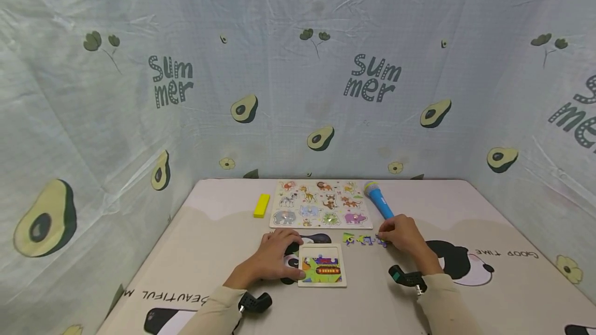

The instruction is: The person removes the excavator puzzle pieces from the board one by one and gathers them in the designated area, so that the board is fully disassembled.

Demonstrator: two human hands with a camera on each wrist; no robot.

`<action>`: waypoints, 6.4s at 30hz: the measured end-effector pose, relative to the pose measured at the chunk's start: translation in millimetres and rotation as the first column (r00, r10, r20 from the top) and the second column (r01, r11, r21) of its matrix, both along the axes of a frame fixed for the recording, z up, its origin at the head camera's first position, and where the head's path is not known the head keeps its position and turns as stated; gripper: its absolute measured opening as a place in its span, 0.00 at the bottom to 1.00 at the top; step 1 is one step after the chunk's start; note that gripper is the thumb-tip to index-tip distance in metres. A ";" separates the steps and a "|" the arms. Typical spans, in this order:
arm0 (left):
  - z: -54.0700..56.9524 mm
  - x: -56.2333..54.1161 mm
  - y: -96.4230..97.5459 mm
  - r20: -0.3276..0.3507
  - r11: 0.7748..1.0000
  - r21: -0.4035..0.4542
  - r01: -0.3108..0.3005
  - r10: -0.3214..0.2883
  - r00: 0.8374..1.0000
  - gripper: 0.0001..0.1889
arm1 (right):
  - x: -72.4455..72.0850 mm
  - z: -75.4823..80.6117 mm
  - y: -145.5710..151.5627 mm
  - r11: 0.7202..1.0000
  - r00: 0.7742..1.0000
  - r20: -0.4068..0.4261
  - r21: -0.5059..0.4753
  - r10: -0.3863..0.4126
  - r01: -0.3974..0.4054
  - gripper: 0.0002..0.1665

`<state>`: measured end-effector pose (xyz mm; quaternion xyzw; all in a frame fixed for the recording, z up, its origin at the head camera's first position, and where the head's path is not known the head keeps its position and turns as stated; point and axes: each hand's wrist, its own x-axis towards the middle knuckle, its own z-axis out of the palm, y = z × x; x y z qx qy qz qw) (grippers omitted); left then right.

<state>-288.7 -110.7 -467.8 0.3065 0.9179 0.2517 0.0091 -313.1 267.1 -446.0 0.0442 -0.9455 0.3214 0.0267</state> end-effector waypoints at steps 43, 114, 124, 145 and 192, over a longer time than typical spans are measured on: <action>-2.0 -0.5 -0.9 0.009 1.000 0.005 0.000 0.000 1.000 0.40 | 7.1 22.2 -51.7 0.978 0.984 -0.153 -0.171 0.091 -0.117 0.06; 0.8 1.3 0.3 -0.011 1.000 0.009 0.014 -0.014 1.000 0.39 | 39.3 -0.2 -146.8 0.873 0.877 0.037 -0.121 0.479 -0.472 0.08; 4.0 -0.7 2.2 -0.019 1.000 0.002 0.008 -0.008 1.000 0.39 | 33.0 12.5 -132.9 0.863 0.883 -0.002 -0.212 0.470 -0.459 0.03; -0.7 -1.0 1.8 -0.047 1.000 0.005 0.007 -0.007 0.999 0.39 | 22.2 12.9 -58.8 0.925 0.955 0.023 -0.255 0.295 -0.280 0.04; 0.7 3.1 1.5 -0.022 1.000 0.000 -0.003 0.003 1.000 0.38 | 30.8 -0.3 -78.7 0.989 0.986 -0.075 0.032 0.148 -0.146 0.10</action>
